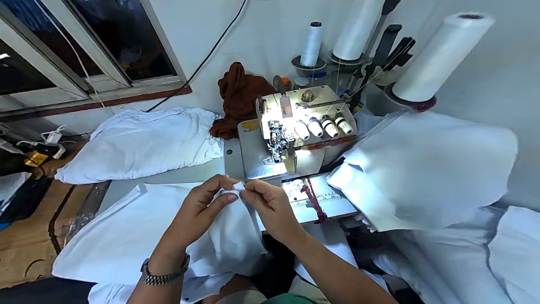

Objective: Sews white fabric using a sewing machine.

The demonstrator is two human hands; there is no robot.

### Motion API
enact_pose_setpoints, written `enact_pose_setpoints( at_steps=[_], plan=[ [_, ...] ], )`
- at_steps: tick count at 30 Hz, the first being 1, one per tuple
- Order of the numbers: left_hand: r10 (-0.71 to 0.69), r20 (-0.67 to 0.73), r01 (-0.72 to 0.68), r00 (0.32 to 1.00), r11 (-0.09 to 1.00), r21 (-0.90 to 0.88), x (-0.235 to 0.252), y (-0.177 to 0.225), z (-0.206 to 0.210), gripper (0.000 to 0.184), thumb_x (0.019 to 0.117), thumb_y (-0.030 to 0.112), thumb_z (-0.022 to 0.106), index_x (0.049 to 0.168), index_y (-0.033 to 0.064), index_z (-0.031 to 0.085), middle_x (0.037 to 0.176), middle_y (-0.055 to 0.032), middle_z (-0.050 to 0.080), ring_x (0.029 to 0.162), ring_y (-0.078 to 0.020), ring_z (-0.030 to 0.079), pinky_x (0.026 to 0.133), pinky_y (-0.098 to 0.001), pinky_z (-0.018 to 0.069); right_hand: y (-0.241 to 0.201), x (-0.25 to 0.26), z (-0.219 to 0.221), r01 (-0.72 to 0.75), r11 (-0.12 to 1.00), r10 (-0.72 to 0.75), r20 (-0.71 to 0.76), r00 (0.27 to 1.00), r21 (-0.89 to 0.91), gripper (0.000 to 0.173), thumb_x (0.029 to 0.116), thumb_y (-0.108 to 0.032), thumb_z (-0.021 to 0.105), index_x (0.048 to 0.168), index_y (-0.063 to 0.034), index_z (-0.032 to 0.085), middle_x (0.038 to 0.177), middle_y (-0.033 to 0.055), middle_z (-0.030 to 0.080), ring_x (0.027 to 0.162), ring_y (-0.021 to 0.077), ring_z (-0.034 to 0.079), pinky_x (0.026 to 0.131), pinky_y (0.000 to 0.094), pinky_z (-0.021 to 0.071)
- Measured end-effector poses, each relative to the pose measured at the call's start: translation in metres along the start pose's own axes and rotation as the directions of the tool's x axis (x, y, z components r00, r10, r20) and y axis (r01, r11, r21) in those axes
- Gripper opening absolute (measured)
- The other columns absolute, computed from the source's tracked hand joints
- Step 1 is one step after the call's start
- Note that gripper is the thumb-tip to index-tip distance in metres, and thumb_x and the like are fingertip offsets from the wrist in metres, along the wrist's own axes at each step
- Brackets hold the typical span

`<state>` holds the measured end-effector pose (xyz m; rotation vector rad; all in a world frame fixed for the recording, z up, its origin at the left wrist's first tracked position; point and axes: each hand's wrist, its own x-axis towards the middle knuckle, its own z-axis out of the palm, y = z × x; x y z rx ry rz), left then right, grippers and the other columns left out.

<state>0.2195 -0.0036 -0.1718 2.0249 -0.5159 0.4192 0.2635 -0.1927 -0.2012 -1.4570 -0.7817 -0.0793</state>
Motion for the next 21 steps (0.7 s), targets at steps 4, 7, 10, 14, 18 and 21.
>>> enact_pose_setpoints(
  at_steps=[4, 7, 10, 14, 18, 21],
  plan=[
    [-0.03, -0.051, 0.028, 0.998, 0.998, -0.049, -0.003, 0.0, 0.006, 0.006, 0.0991, 0.013, 0.061, 0.103, 0.0164, 0.064, 0.095, 0.0087, 0.065, 0.084, 0.0, 0.063, 0.075, -0.0151, 0.0544, 0.005, -0.006, 0.008, 0.023, 0.995, -0.021, -0.027, 0.999, 0.095, 0.01, 0.1003, -0.007, 0.06, 0.108, -0.0013, 0.06, 0.08, 0.0026, 0.062, 0.066, 0.0035, 0.058, 0.061, 0.0177, 0.0511],
    [-0.052, -0.143, 0.045, 0.988, 0.998, -0.05, -0.005, 0.002, 0.01, 0.009, 0.0964, 0.01, 0.064, 0.102, 0.0149, 0.07, 0.097, 0.0076, 0.07, 0.085, -0.0021, 0.067, 0.076, -0.017, 0.0567, 0.014, -0.012, 0.017, 0.056, 0.983, -0.05, -0.037, 0.998, 0.174, 0.025, 0.0935, -0.002, 0.066, 0.114, -0.0009, 0.051, 0.09, 0.007, 0.065, 0.076, 0.0091, 0.066, 0.068, 0.0249, 0.0584],
    [-0.073, -0.252, 0.058, 0.965, 0.996, -0.068, -0.006, 0.003, 0.015, 0.011, 0.0928, 0.005, 0.067, 0.099, 0.013, 0.072, 0.098, 0.0072, 0.072, 0.087, -0.0021, 0.068, 0.077, -0.0167, 0.057, 0.027, -0.02, 0.027, 0.113, 0.99, -0.105, -0.087, 0.991, 0.09, 0.019, 0.0896, 0.001, 0.065, 0.106, 0.0015, 0.057, 0.094, 0.0095, 0.061, 0.076, 0.0103, 0.063, 0.066, 0.0242, 0.0573],
    [-0.061, -0.323, 0.025, 0.944, 0.993, -0.113, -0.002, 0.0, 0.008, 0.011, 0.0942, 0.007, 0.067, 0.1, 0.015, 0.072, 0.098, 0.0089, 0.072, 0.087, -0.0013, 0.067, 0.079, -0.0174, 0.0568, 0.058, -0.049, 0.036, 0.101, 0.99, -0.106, -0.053, 0.993, -0.099, 0.013, 0.0925, -0.008, 0.07, 0.102, 0.0013, 0.069, 0.092, 0.0101, 0.065, 0.081, 0.0132, 0.064, 0.072, 0.0259, 0.0568],
    [-0.103, -0.428, 0.041, 0.898, 0.988, -0.15, 0.013, -0.004, 0.007, 0.016, 0.093, -0.002, 0.063, 0.097, 0.0124, 0.07, 0.089, 0.0108, 0.071, 0.079, 0.0004, 0.066, 0.075, -0.017, 0.0569, 0.078, -0.08, 0.03, 0.045, 0.988, -0.049, -0.029, 0.998, -0.149, 0.024, 0.0997, -0.018, 0.064, 0.089, 0.0023, 0.071, 0.082, 0.0107, 0.063, 0.077, 0.0127, 0.062, 0.071, 0.0236, 0.0528],
    [-0.104, -0.431, 0.053, 0.897, 0.99, -0.129, 0.041, -0.011, 0.019, 0.013, 0.0957, 0.0, 0.06, 0.096, 0.0117, 0.065, 0.083, 0.0134, 0.066, 0.074, 0.0037, 0.062, 0.07, -0.0149, 0.0544, 0.051, -0.078, 0.006, -0.025, 0.999, 0.022, -0.096, 0.995, -0.032, 0.028, 0.1022, -0.017, 0.06, 0.086, 0.0034, 0.068, 0.078, 0.0067, 0.064, 0.074, 0.0052, 0.061, 0.07, 0.0191, 0.0512]
  ],
)
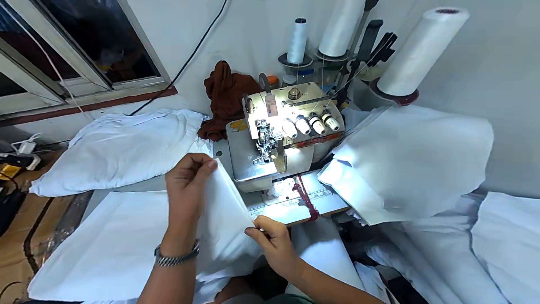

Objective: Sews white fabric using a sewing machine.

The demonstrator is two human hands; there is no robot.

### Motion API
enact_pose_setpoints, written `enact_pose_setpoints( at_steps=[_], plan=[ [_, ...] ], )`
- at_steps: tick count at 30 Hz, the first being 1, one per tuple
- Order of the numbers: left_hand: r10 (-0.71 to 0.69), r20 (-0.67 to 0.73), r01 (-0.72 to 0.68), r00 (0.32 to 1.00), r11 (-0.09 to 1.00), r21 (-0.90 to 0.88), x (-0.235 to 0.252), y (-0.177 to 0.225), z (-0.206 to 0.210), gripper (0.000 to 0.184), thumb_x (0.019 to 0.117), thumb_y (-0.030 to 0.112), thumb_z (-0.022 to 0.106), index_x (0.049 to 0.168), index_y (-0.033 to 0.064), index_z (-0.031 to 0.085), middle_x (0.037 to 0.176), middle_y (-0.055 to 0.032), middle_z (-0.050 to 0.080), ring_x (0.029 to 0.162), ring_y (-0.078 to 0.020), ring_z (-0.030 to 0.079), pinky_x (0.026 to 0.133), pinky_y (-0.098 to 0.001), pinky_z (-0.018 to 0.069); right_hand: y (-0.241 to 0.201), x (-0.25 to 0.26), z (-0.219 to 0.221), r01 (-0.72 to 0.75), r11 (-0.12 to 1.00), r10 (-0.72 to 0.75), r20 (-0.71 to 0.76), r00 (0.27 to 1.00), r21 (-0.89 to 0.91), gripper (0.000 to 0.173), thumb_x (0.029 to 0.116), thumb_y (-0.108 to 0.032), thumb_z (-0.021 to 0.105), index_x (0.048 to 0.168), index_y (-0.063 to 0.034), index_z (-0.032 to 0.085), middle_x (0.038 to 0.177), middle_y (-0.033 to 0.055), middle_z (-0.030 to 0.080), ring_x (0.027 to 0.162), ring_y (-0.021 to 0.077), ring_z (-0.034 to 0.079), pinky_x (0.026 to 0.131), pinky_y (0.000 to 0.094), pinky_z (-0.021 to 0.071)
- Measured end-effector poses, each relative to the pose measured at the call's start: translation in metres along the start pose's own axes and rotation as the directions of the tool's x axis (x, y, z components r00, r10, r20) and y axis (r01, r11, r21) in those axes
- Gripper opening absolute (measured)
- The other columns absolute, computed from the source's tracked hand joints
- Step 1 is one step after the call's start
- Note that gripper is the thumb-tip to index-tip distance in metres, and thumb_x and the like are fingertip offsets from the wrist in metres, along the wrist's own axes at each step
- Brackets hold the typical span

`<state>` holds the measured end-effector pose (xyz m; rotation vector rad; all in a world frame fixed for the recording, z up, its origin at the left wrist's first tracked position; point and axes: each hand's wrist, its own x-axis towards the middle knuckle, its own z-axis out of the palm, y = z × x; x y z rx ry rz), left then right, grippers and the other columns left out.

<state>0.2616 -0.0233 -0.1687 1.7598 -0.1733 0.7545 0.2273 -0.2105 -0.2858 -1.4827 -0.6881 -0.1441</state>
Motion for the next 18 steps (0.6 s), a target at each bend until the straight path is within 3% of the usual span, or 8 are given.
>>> enact_pose_setpoints(
  at_steps=[4, 7, 8, 10, 12, 14, 16, 18],
  plan=[
    [0.007, 0.071, -0.006, 0.997, 1.0, -0.007, 0.025, -0.02, 0.053, 0.007, 0.0947, 0.0, 0.06, 0.1, 0.0028, 0.064, 0.086, 0.0059, 0.065, 0.077, 0.0013, 0.061, 0.073, -0.0187, 0.0532, -0.035, 0.002, -0.043, -0.138, 0.988, 0.144, -0.096, 0.985, 0.067, 0.022, 0.1003, -0.014, 0.061, 0.085, -0.0008, 0.068, 0.075, -0.0024, 0.064, 0.071, -0.0033, 0.06, 0.068, 0.0147, 0.0513],
    [-0.014, 0.189, 0.004, 0.982, 0.999, 0.052, 0.017, -0.025, 0.082, 0.014, 0.0933, -0.002, 0.064, 0.105, 0.0037, 0.059, 0.088, -0.0007, 0.064, 0.073, -0.0026, 0.06, 0.067, -0.0182, 0.0514, -0.024, -0.007, -0.063, -0.295, 0.951, 0.303, -0.08, 0.95, 0.098, 0.022, 0.0971, -0.017, 0.064, 0.077, -0.0079, 0.063, 0.064, -0.0109, 0.051, 0.058, -0.0067, 0.045, 0.055, 0.0115, 0.037],
    [-0.011, 0.203, -0.017, 0.979, 0.991, 0.134, 0.013, -0.027, 0.087, 0.013, 0.0929, 0.0, 0.067, 0.103, 0.0046, 0.06, 0.09, -0.0019, 0.064, 0.075, -0.0043, 0.061, 0.068, -0.0196, 0.0518, -0.017, -0.011, -0.065, -0.33, 0.936, 0.339, -0.054, 0.939, 0.121, 0.02, 0.0954, -0.017, 0.066, 0.077, -0.0083, 0.063, 0.065, -0.0112, 0.051, 0.058, -0.0063, 0.045, 0.055, 0.0122, 0.0373],
    [0.058, 0.199, -0.122, 0.978, 0.938, 0.325, 0.006, -0.034, 0.092, 0.007, 0.0896, 0.003, 0.073, 0.094, 0.0031, 0.068, 0.1, -0.0071, 0.064, 0.088, -0.0123, 0.063, 0.079, -0.0281, 0.0544, -0.005, -0.018, -0.063, -0.362, 0.91, 0.363, 0.034, 0.931, 0.204, 0.008, 0.0913, -0.011, 0.069, 0.088, -0.0044, 0.066, 0.076, -0.0061, 0.063, 0.068, -0.0019, 0.059, 0.063, 0.0169, 0.0502],
    [0.139, 0.237, -0.246, 0.962, 0.82, 0.517, -0.006, -0.037, 0.093, 0.008, 0.0929, 0.01, 0.072, 0.095, 0.0029, 0.075, 0.111, -0.0139, 0.061, 0.101, -0.0239, 0.06, 0.089, -0.0379, 0.0524, 0.007, -0.022, -0.057, -0.388, 0.882, 0.361, 0.144, 0.921, 0.269, 0.02, 0.0908, -0.003, 0.066, 0.11, 0.003, 0.064, 0.097, 0.0026, 0.071, 0.086, 0.0045, 0.068, 0.079, 0.0246, 0.0582],
    [0.18, 0.287, -0.331, 0.941, 0.666, 0.669, -0.024, -0.034, 0.094, 0.019, 0.0976, 0.011, 0.062, 0.107, 0.004, 0.077, 0.119, -0.0188, 0.065, 0.112, -0.0376, 0.059, 0.099, -0.0549, 0.0433, 0.018, -0.025, -0.054, -0.398, 0.882, 0.352, 0.209, 0.912, 0.251, 0.029, 0.0943, -0.002, 0.06, 0.121, 0.0082, 0.062, 0.107, 0.0073, 0.072, 0.096, 0.0054, 0.069, 0.088, 0.0257, 0.0578],
    [0.139, 0.309, -0.333, 0.941, 0.546, 0.769, -0.046, -0.031, 0.097, 0.032, 0.0993, 0.012, 0.053, 0.124, 0.0066, 0.073, 0.129, -0.0168, 0.066, 0.122, -0.0401, 0.058, 0.108, -0.0649, 0.0334, 0.023, -0.028, -0.055, -0.348, 0.917, 0.307, 0.212, 0.928, 0.197, 0.02, 0.0977, -0.004, 0.056, 0.11, 0.0066, 0.068, 0.097, 0.0049, 0.072, 0.088, 0.0005, 0.066, 0.081, 0.0209, 0.0549],
    [0.124, 0.297, -0.318, 0.947, 0.499, 0.806, -0.059, -0.033, 0.103, 0.04, 0.0982, 0.01, 0.05, 0.134, 0.0083, 0.068, 0.138, -0.0147, 0.063, 0.13, -0.0392, 0.055, 0.113, -0.0665, 0.028, 0.023, -0.029, -0.06, -0.299, 0.934, 0.263, 0.19, 0.946, 0.196, 0.018, 0.0977, -0.003, 0.054, 0.101, 0.0046, 0.07, 0.09, 0.002, 0.071, 0.083, -0.0023, 0.064, 0.077, 0.018, 0.053]
  ],
)
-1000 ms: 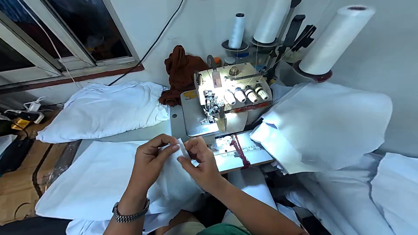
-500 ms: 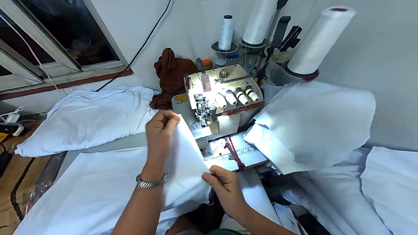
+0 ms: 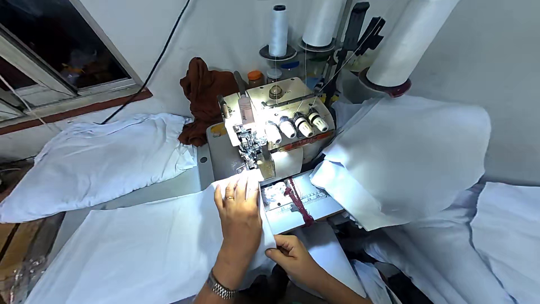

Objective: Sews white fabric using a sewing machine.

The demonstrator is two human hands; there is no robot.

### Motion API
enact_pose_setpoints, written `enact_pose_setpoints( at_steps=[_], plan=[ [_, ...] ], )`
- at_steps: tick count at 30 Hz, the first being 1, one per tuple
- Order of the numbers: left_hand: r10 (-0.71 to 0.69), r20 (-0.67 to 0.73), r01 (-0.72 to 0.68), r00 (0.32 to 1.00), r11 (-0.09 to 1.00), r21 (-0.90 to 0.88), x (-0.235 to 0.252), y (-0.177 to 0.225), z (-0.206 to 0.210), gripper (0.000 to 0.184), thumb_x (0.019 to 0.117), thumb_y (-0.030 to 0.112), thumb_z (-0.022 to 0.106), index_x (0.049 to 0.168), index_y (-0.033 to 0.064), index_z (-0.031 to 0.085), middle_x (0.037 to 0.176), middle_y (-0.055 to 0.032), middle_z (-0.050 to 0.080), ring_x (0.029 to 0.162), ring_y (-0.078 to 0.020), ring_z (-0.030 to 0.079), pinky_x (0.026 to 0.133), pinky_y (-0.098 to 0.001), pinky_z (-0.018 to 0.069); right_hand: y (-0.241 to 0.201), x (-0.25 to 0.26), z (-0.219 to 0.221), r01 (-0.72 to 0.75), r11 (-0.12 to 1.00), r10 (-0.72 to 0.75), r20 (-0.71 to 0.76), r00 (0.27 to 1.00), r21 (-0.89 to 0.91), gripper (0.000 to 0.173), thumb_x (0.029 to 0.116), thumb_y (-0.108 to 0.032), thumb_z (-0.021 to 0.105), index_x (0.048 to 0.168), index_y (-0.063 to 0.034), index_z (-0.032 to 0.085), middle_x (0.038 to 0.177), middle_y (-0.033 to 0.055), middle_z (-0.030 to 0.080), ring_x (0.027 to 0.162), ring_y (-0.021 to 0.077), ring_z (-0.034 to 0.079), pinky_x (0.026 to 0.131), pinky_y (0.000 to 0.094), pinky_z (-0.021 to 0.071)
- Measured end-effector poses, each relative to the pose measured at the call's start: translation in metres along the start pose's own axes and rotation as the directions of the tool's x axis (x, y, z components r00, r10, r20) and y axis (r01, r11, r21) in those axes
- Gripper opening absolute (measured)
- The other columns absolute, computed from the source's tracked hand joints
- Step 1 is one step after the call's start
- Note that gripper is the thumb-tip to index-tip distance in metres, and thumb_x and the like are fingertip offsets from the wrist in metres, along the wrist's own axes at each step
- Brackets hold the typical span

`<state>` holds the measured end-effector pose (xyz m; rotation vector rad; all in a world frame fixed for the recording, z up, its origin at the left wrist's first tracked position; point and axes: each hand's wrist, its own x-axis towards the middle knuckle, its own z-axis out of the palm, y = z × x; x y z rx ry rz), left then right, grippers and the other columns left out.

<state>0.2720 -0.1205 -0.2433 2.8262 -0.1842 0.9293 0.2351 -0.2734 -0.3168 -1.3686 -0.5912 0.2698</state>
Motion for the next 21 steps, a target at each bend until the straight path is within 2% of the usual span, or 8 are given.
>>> enact_pose_setpoints(
  at_steps=[5, 8, 11, 14, 16, 18, 19, 21],
  plan=[
    [-0.035, 0.013, 0.035, 0.999, 0.997, -0.063, 0.011, 0.005, 0.007, 0.04, 0.1037, 0.011, 0.046, 0.14, 0.0075, 0.062, 0.142, -0.0175, 0.06, 0.134, -0.039, 0.054, 0.115, -0.064, 0.0297, -0.014, 0.004, -0.007, -0.032, 0.998, 0.035, -0.067, 0.997, 0.047, 0.021, 0.0969, 0.0, 0.051, 0.104, 0.0038, 0.069, 0.095, -0.001, 0.071, 0.088, -0.0028, 0.065, 0.082, 0.0189, 0.0545],
    [-0.059, 0.084, 0.082, 0.995, 0.947, -0.311, 0.018, -0.013, -0.009, 0.035, 0.1059, 0.017, 0.05, 0.132, -0.0004, 0.065, 0.132, -0.0192, 0.066, 0.128, -0.0358, 0.06, 0.114, -0.0568, 0.0379, -0.019, 0.015, -0.005, -0.055, 0.997, 0.059, -0.083, 0.995, 0.054, 0.021, 0.0969, -0.001, 0.05, 0.103, 0.0036, 0.069, 0.093, -0.0012, 0.071, 0.086, -0.0029, 0.065, 0.082, 0.0194, 0.0546],
    [-0.193, 0.159, 0.246, 0.968, 0.847, -0.471, 0.008, -0.06, -0.045, 0.037, 0.1054, 0.02, 0.05, 0.13, -0.0047, 0.062, 0.13, -0.0204, 0.065, 0.123, -0.0287, 0.063, 0.106, -0.0494, 0.0487, -0.023, 0.035, -0.006, -0.084, 0.996, 0.086, -0.134, 0.987, 0.023, 0.019, 0.0968, -0.005, 0.053, 0.101, 0.0022, 0.071, 0.087, -0.001, 0.071, 0.081, -0.0023, 0.064, 0.078, 0.02, 0.0545],
    [-0.322, 0.162, 0.361, 0.933, 0.847, -0.39, -0.035, -0.128, -0.081, 0.04, 0.1059, 0.023, 0.049, 0.125, -0.0093, 0.062, 0.126, -0.0262, 0.065, 0.119, -0.0307, 0.064, 0.103, -0.0478, 0.0504, -0.022, 0.058, -0.009, -0.016, 1.0, 0.012, -0.145, 0.989, -0.021, 0.018, 0.0962, -0.005, 0.054, 0.101, 0.0019, 0.07, 0.082, 0.0031, 0.069, 0.072, 0.0039, 0.064, 0.067, 0.0244, 0.0547],
    [-0.427, 0.258, 0.487, 0.867, 0.837, -0.251, -0.072, -0.166, -0.1, 0.044, 0.1059, 0.024, 0.052, 0.126, -0.0142, 0.06, 0.125, -0.0349, 0.062, 0.118, -0.0436, 0.062, 0.103, -0.0561, 0.0475, -0.023, 0.072, -0.009, 0.042, 0.999, -0.042, -0.169, 0.985, -0.004, 0.018, 0.0961, -0.005, 0.052, 0.099, 0.0008, 0.068, 0.079, 0.0028, 0.067, 0.068, 0.0041, 0.063, 0.063, 0.0235, 0.0538],
    [-0.549, 0.356, 0.623, 0.756, 0.771, -0.134, -0.101, -0.195, -0.103, 0.052, 0.105, 0.029, 0.053, 0.134, -0.0138, 0.055, 0.135, -0.0374, 0.056, 0.13, -0.0506, 0.053, 0.11, -0.0622, 0.0389, -0.022, 0.083, -0.008, 0.086, 0.995, -0.076, -0.195, 0.978, 0.043, 0.016, 0.0958, -0.004, 0.051, 0.095, -0.0001, 0.066, 0.077, 0.0004, 0.064, 0.068, 0.0019, 0.06, 0.064, 0.0214, 0.0513],
    [-0.579, 0.356, 0.646, 0.733, 0.756, -0.101, -0.115, -0.206, -0.096, 0.054, 0.1041, 0.031, 0.055, 0.137, -0.0122, 0.054, 0.14, -0.0367, 0.053, 0.133, -0.0516, 0.049, 0.112, -0.0647, 0.0355, -0.021, 0.083, -0.006, 0.099, 0.993, -0.086, -0.194, 0.977, 0.061, 0.015, 0.0965, -0.003, 0.051, 0.095, 0.0007, 0.066, 0.078, 0.0003, 0.063, 0.069, 0.0013, 0.059, 0.065, 0.0202, 0.0508],
    [-0.575, 0.293, 0.613, 0.764, 0.789, -0.05, -0.138, -0.224, -0.077, 0.059, 0.1034, 0.035, 0.054, 0.145, -0.0067, 0.05, 0.153, -0.0332, 0.042, 0.145, -0.0553, 0.032, 0.114, -0.0749, 0.0195, -0.019, 0.071, 0.001, 0.092, 0.995, -0.082, -0.164, 0.983, 0.05, 0.016, 0.0986, -0.004, 0.052, 0.101, 0.0036, 0.066, 0.082, 0.0033, 0.066, 0.072, 0.0033, 0.062, 0.068, 0.0217, 0.0535]
  ],
)
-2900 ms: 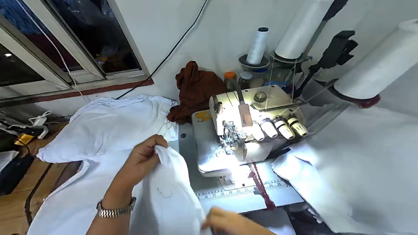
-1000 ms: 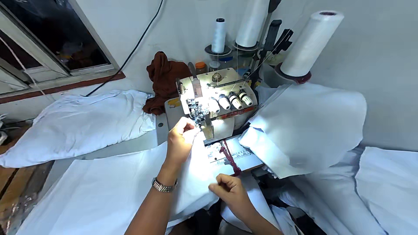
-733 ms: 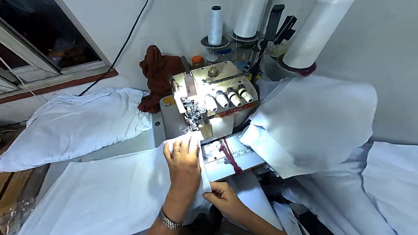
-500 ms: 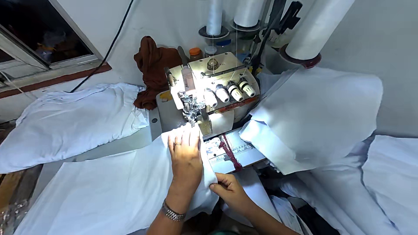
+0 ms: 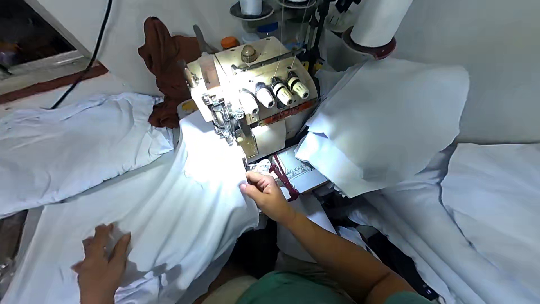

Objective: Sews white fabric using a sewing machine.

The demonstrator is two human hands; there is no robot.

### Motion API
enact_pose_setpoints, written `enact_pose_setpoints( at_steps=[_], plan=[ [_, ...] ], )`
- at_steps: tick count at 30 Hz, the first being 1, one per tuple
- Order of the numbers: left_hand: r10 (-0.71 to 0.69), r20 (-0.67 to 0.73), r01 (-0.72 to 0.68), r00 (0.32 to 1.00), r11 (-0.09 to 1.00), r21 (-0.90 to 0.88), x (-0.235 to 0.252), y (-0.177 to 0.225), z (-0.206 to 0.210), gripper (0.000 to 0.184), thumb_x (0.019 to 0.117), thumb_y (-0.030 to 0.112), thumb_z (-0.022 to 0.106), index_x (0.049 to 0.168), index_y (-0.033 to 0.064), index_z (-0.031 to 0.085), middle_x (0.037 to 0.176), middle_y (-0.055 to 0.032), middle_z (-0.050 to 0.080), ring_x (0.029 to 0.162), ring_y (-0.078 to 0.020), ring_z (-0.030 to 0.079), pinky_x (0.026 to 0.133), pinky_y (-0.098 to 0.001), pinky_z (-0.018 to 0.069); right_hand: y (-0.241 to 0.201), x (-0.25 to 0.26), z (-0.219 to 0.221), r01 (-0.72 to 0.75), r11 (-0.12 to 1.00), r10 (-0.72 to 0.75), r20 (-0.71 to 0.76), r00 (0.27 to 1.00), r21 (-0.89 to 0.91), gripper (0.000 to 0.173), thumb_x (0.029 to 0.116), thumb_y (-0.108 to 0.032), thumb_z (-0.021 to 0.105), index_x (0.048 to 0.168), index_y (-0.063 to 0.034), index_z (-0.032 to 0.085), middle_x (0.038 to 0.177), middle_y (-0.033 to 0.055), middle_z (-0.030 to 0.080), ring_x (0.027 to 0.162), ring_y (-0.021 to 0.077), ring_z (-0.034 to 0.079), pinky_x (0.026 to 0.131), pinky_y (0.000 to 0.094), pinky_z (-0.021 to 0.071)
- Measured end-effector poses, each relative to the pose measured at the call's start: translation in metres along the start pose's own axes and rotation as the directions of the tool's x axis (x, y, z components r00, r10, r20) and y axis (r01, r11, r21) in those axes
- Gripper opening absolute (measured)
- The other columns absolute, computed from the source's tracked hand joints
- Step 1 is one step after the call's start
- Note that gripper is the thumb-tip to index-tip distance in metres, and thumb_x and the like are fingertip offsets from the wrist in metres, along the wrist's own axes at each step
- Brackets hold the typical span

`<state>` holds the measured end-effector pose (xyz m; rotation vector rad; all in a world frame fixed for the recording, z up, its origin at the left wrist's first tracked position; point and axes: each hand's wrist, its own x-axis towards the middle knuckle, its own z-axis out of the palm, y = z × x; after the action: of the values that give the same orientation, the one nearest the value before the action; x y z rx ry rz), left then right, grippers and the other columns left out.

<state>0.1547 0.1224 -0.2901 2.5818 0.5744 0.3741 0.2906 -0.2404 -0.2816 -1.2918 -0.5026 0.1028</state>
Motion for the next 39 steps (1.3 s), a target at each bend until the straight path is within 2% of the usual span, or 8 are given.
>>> enact_pose_setpoints(
  at_steps=[1, 3, 7, 15, 20, 28, 37, 39],
  plan=[
    [0.024, -0.03, -0.022, 0.999, 0.998, 0.057, 0.002, -0.008, 0.007, 0.061, 0.1043, 0.038, 0.049, 0.148, -0.0041, 0.047, 0.156, -0.0314, 0.039, 0.147, -0.056, 0.028, 0.112, -0.0785, 0.0142, 0.002, -0.013, 0.003, -0.002, 0.999, 0.003, 0.01, 1.0, -0.041, 0.017, 0.099, -0.005, 0.054, 0.104, 0.0047, 0.067, 0.082, 0.0053, 0.067, 0.071, 0.0053, 0.064, 0.067, 0.024, 0.0551],
    [0.039, -0.063, -0.033, 0.997, 0.994, 0.1, 0.007, -0.012, 0.012, 0.06, 0.1051, 0.039, 0.046, 0.149, -0.0023, 0.048, 0.156, -0.0305, 0.038, 0.147, -0.0555, 0.027, 0.111, -0.0801, 0.0121, 0.014, -0.047, 0.008, 0.013, 0.992, -0.009, 0.031, 0.999, -0.129, 0.016, 0.0984, -0.006, 0.057, 0.103, 0.0052, 0.068, 0.083, 0.0074, 0.069, 0.072, 0.0074, 0.066, 0.068, 0.0261, 0.0571],
    [-0.017, -0.073, 0.026, 0.997, 0.991, 0.128, 0.012, -0.005, 0.016, 0.055, 0.1073, 0.035, 0.045, 0.148, -0.0019, 0.048, 0.157, -0.0293, 0.038, 0.148, -0.0541, 0.027, 0.112, -0.0788, 0.0121, 0.053, -0.102, 0.001, 0.036, 0.945, 0.0, 0.109, 0.994, -0.326, 0.021, 0.0995, -0.014, 0.062, 0.102, 0.0045, 0.072, 0.093, 0.0119, 0.072, 0.089, 0.0125, 0.069, 0.083, 0.0299, 0.0578],
    [-0.023, -0.078, 0.034, 0.997, 0.988, 0.148, 0.012, -0.007, 0.019, 0.053, 0.108, 0.037, 0.044, 0.148, 0.0026, 0.048, 0.157, -0.0273, 0.039, 0.148, -0.052, 0.027, 0.112, -0.0782, 0.0113, 0.081, -0.135, -0.009, -0.213, 0.88, 0.235, 0.001, 0.972, -0.424, 0.02, 0.0938, -0.018, 0.072, 0.098, 0.0019, 0.075, 0.099, 0.0164, 0.069, 0.095, 0.0207, 0.066, 0.087, 0.035, 0.0548],
    [-0.052, -0.071, 0.062, 0.996, 0.988, 0.142, 0.011, -0.002, 0.018, 0.054, 0.1078, 0.039, 0.043, 0.149, 0.0041, 0.047, 0.158, -0.0257, 0.038, 0.149, -0.0511, 0.026, 0.112, -0.078, 0.0104, 0.076, -0.148, -0.006, -0.139, 0.907, 0.124, -0.064, 0.99, -0.397, 0.014, 0.0927, -0.013, 0.073, 0.091, 0.0002, 0.077, 0.092, 0.0092, 0.067, 0.085, 0.0103, 0.063, 0.078, 0.023, 0.054],
    [-0.046, -0.069, 0.056, 0.997, 0.987, 0.15, 0.008, 0.001, 0.018, 0.054, 0.1083, 0.038, 0.042, 0.149, 0.0031, 0.047, 0.158, -0.0266, 0.038, 0.149, -0.0508, 0.026, 0.112, -0.0782, 0.0118, 0.062, -0.163, -0.003, -0.024, 0.867, -0.061, -0.153, 0.986, -0.498, 0.013, 0.0906, -0.01, 0.07, 0.083, 0.0001, 0.074, 0.089, 0.0085, 0.071, 0.085, 0.0112, 0.068, 0.078, 0.0241, 0.0567],
    [0.021, -0.026, -0.019, 0.999, 0.998, 0.065, 0.007, -0.006, 0.011, 0.052, 0.1061, 0.034, 0.051, 0.146, 0.0003, 0.05, 0.155, -0.03, 0.04, 0.146, -0.0535, 0.029, 0.111, -0.0787, 0.013, 0.044, -0.171, 0.0, -0.09, 0.87, -0.04, -0.251, 0.967, -0.486, 0.016, 0.0885, -0.009, 0.07, 0.075, -0.0025, 0.065, 0.071, 0.0042, 0.062, 0.065, 0.0069, 0.06, 0.061, 0.0202, 0.0504],
    [0.044, -0.011, -0.044, 0.999, 0.996, -0.077, 0.0, 0.0, 0.001, 0.05, 0.1039, 0.025, 0.057, 0.144, -0.0042, 0.05, 0.151, -0.0327, 0.043, 0.143, -0.051, 0.037, 0.114, -0.0715, 0.0232, 0.042, -0.171, -0.001, -0.14, 0.877, 0.011, -0.273, 0.962, -0.46, 0.019, 0.091, -0.01, 0.069, 0.074, -0.0037, 0.062, 0.067, 0.0025, 0.058, 0.061, 0.0063, 0.056, 0.057, 0.0202, 0.0467]
  ],
)
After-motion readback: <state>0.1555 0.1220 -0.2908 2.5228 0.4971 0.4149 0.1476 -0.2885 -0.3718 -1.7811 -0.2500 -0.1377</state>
